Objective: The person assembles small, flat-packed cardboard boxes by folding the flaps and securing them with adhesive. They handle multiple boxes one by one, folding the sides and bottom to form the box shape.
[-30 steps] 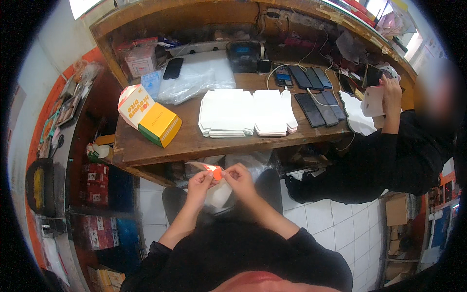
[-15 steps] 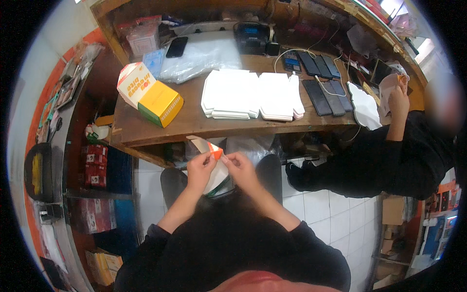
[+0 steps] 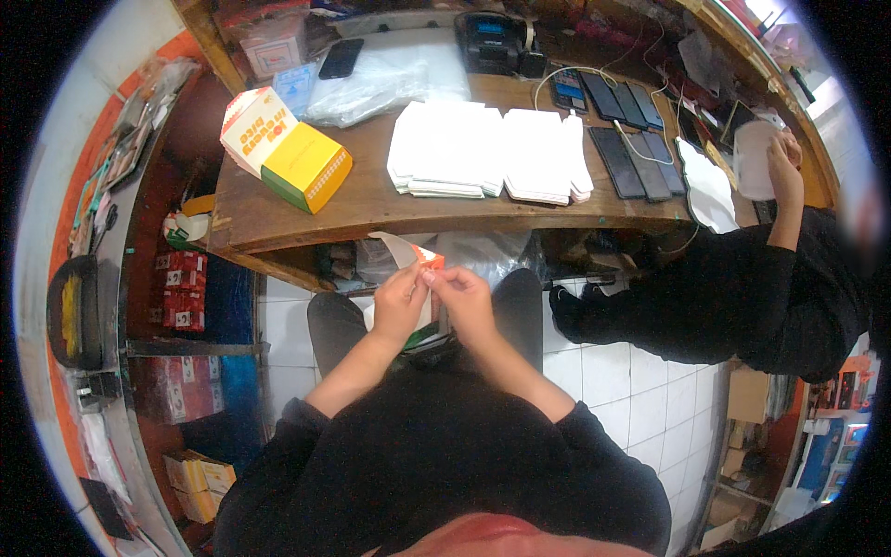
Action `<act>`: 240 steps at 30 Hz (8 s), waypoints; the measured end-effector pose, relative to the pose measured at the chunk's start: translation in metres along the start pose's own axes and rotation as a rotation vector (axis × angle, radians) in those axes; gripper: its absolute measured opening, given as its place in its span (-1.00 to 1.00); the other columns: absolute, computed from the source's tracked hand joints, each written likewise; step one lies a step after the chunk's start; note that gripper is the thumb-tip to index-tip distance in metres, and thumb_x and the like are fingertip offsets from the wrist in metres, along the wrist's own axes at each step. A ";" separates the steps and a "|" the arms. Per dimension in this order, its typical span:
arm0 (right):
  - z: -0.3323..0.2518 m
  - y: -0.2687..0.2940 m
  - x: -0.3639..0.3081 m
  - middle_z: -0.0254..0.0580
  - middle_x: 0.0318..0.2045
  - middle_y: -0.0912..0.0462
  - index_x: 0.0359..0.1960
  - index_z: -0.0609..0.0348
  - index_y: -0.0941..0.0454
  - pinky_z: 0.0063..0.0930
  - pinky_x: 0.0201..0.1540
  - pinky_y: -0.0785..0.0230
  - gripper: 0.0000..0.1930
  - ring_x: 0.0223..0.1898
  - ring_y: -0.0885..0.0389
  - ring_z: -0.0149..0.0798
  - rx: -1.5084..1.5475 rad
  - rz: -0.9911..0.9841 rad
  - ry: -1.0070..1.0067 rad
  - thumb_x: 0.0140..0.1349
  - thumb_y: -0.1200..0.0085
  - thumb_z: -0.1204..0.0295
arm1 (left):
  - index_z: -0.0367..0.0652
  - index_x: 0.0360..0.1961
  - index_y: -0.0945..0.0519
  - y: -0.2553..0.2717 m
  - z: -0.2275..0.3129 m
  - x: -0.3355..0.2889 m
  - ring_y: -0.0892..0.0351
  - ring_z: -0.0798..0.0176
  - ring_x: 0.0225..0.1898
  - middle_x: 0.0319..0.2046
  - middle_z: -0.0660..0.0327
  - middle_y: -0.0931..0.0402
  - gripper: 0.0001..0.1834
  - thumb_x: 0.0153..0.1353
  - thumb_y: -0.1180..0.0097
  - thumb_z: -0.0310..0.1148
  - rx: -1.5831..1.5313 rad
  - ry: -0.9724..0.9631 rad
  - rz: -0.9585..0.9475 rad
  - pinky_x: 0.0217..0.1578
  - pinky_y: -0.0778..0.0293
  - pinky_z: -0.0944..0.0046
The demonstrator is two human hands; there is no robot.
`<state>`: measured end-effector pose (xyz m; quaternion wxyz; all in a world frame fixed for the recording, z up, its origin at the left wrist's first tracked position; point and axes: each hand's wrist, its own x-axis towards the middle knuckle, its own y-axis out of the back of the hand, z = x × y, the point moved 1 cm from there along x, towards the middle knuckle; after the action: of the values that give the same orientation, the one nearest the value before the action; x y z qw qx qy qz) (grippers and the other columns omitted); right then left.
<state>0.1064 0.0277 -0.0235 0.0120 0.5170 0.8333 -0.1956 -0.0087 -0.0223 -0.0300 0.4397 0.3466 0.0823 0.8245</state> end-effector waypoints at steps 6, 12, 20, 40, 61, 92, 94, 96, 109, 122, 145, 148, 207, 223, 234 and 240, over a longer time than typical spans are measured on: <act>0.001 -0.014 -0.014 -0.03 -0.20 -0.49 -0.10 0.28 -0.54 -0.34 -0.04 -0.32 -0.72 -0.14 -0.47 -0.17 -0.837 0.060 0.690 0.21 -0.03 0.40 | -0.32 -0.06 -0.51 -0.005 -0.004 -0.018 -0.53 0.39 -0.32 -0.34 0.13 -0.57 -0.72 0.31 0.08 -0.38 -0.409 0.331 0.035 -0.28 -0.40 0.41; 0.016 0.018 0.008 0.00 -0.01 -0.43 0.14 0.22 -0.33 -0.31 0.14 -0.18 -0.58 0.08 -0.36 -0.15 -0.628 0.073 0.396 0.29 0.07 0.32 | -0.23 -0.24 -0.53 0.020 -0.021 -0.025 -0.47 0.44 -0.36 -0.37 0.24 -0.52 -0.67 0.39 0.29 -0.30 -0.843 0.795 0.220 -0.28 -0.40 0.42; 0.007 0.044 0.009 -0.27 -0.16 -0.55 -0.02 0.21 -0.41 -0.52 -0.07 -0.32 -0.69 -0.12 -0.47 -0.42 -0.412 -0.117 0.056 0.26 -0.02 0.34 | -0.23 -0.23 -0.52 0.055 -0.078 -0.039 -0.43 0.42 -0.39 -0.44 0.28 -0.52 -0.75 0.32 0.16 -0.31 -0.294 0.580 -0.445 -0.33 -0.37 0.35; -0.002 0.030 -0.023 -0.36 -0.39 -0.60 -0.40 -0.01 -0.61 -0.32 -0.08 -0.24 -0.87 -0.27 -0.56 -0.23 -1.009 0.020 0.597 -0.05 -0.16 0.48 | -0.16 -0.23 -0.42 0.025 -0.001 -0.027 -0.61 0.29 -0.35 -0.37 0.22 -0.51 -0.84 0.25 -0.01 -0.32 -0.816 1.125 -0.416 -0.38 -0.49 0.42; 0.002 0.031 -0.034 -0.31 -0.32 -0.57 -0.36 -0.01 -0.61 -0.29 -0.08 -0.31 -0.86 -0.17 -0.54 -0.19 -0.988 -0.293 0.455 -0.02 -0.18 0.46 | -0.34 0.00 -0.49 0.037 -0.006 -0.032 -0.55 0.42 -0.39 -0.34 0.25 -0.56 -0.66 0.16 -0.01 -0.53 -0.594 0.774 -0.858 -0.36 -0.46 0.45; -0.147 -0.041 0.031 -0.27 -0.46 -0.60 -0.33 0.34 -0.57 -0.58 -0.35 -0.37 -0.54 -0.45 -0.50 -0.51 -0.344 -0.152 0.314 0.28 0.03 0.07 | -0.28 -0.46 -0.50 0.060 0.072 0.102 -0.38 0.50 -0.39 -0.52 0.29 -0.47 -0.67 0.29 -0.02 -0.20 -0.413 0.148 0.190 -0.36 -0.33 0.45; -0.130 -0.045 0.032 -0.27 -0.53 -0.58 -0.36 0.30 -0.57 -0.56 -0.41 -0.33 -0.56 -0.48 -0.49 -0.51 -0.366 -0.096 0.419 0.26 0.01 0.08 | -0.27 -0.46 -0.50 0.062 0.073 0.103 -0.38 0.50 -0.38 -0.52 0.29 -0.47 -0.67 0.28 -0.04 -0.18 -0.367 0.108 0.294 -0.37 -0.34 0.44; -0.125 -0.039 0.027 -0.25 -0.55 -0.58 -0.36 0.28 -0.57 -0.53 -0.42 -0.33 -0.57 -0.49 -0.50 -0.48 -0.681 -0.175 0.382 0.25 0.01 0.07 | -0.26 -0.37 -0.51 0.065 0.063 0.104 -0.40 0.46 -0.38 -0.47 0.27 -0.50 -0.64 0.23 -0.10 -0.12 -0.563 0.275 0.336 -0.35 -0.38 0.40; -0.087 -0.056 0.036 -0.05 0.05 -0.45 0.15 0.38 -0.27 -0.40 0.12 -0.22 -0.57 0.07 -0.39 -0.27 0.075 -0.049 0.476 0.33 0.13 0.36 | -0.32 -0.13 -0.47 0.058 0.029 0.092 -0.45 0.35 -0.16 -0.22 0.15 -0.54 -0.56 0.31 0.04 -0.08 -0.488 0.430 0.035 -0.10 -0.36 0.29; -0.130 -0.032 0.037 0.16 0.30 -0.06 0.21 -0.12 -0.28 -0.11 0.28 -0.02 -0.35 0.27 -0.16 0.03 -1.203 -0.435 0.812 0.04 -0.20 0.22 | -0.14 -0.18 -0.62 0.099 0.042 0.091 -0.44 0.03 0.05 -0.03 0.00 -0.50 -0.64 0.11 -0.19 -0.12 -0.085 -0.069 -0.146 0.11 -0.28 0.18; -0.072 -0.197 0.133 0.04 0.06 -0.28 0.12 -0.37 -0.40 0.00 0.02 -0.18 -0.32 0.05 -0.30 0.10 -1.474 -0.007 0.725 -0.15 -0.22 -0.06 | -0.24 0.15 -0.31 0.180 -0.043 0.003 -0.28 0.21 0.16 0.11 0.11 -0.32 -0.54 0.30 0.03 -0.24 -0.483 0.468 0.536 0.17 -0.17 0.26; -0.064 -0.196 0.133 0.02 0.07 -0.26 0.13 -0.40 -0.38 0.01 0.01 -0.17 -0.29 0.06 -0.27 0.07 -1.453 -0.005 0.728 -0.18 -0.24 -0.05 | -0.26 0.10 -0.37 0.185 -0.049 -0.017 -0.33 0.24 0.11 0.05 0.12 -0.37 -0.60 0.29 0.02 -0.29 -0.453 0.570 0.561 0.14 -0.20 0.27; -0.072 -0.033 -0.030 -0.32 -0.38 -0.58 -0.44 0.05 -0.56 -0.30 -0.29 -0.36 -0.88 -0.30 -0.57 -0.18 -0.908 -0.099 0.884 -0.06 -0.19 0.51 | -0.25 -0.19 -0.50 0.094 0.051 0.013 -0.52 0.45 -0.61 -0.47 0.27 -0.53 -0.82 0.24 -0.07 -0.40 -0.482 0.712 -0.219 -0.58 -0.42 0.48; -0.058 -0.020 -0.030 -0.36 -0.40 -0.61 -0.40 0.04 -0.60 -0.37 -0.12 -0.20 -0.87 -0.28 -0.56 -0.26 -1.022 -0.315 0.747 -0.05 -0.23 0.47 | -0.25 -0.03 -0.45 0.090 0.035 0.003 -0.42 0.49 -0.63 -0.52 0.31 -0.46 -0.66 0.18 -0.12 -0.40 -0.478 0.627 -0.721 -0.60 -0.38 0.48; -0.017 0.004 0.017 -0.15 -0.20 -0.57 -0.09 0.10 -0.48 -0.37 -0.08 -0.32 -0.71 -0.12 -0.50 -0.16 -0.646 -0.366 0.345 0.11 -0.11 0.45 | -0.23 -0.23 -0.56 0.097 -0.014 -0.006 -0.55 0.30 -0.30 -0.36 0.21 -0.59 -0.74 0.16 -0.16 -0.27 -0.027 0.396 -0.959 -0.24 -0.44 0.30; 0.007 -0.018 -0.010 0.02 0.06 -0.39 0.13 0.13 -0.34 -0.14 0.12 -0.22 -0.51 0.02 -0.40 0.04 -1.053 -0.284 0.655 0.14 -0.05 0.33 | -0.23 0.03 -0.39 0.065 -0.029 -0.032 -0.48 0.41 -0.19 -0.12 0.25 -0.50 -0.68 0.27 -0.01 -0.39 -0.984 0.920 -0.207 -0.14 -0.40 0.38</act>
<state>0.0938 0.0097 -0.0221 -0.0172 0.3591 0.8387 0.4090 -0.0587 -0.0812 -0.0388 0.5431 -0.2891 -0.0909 0.7831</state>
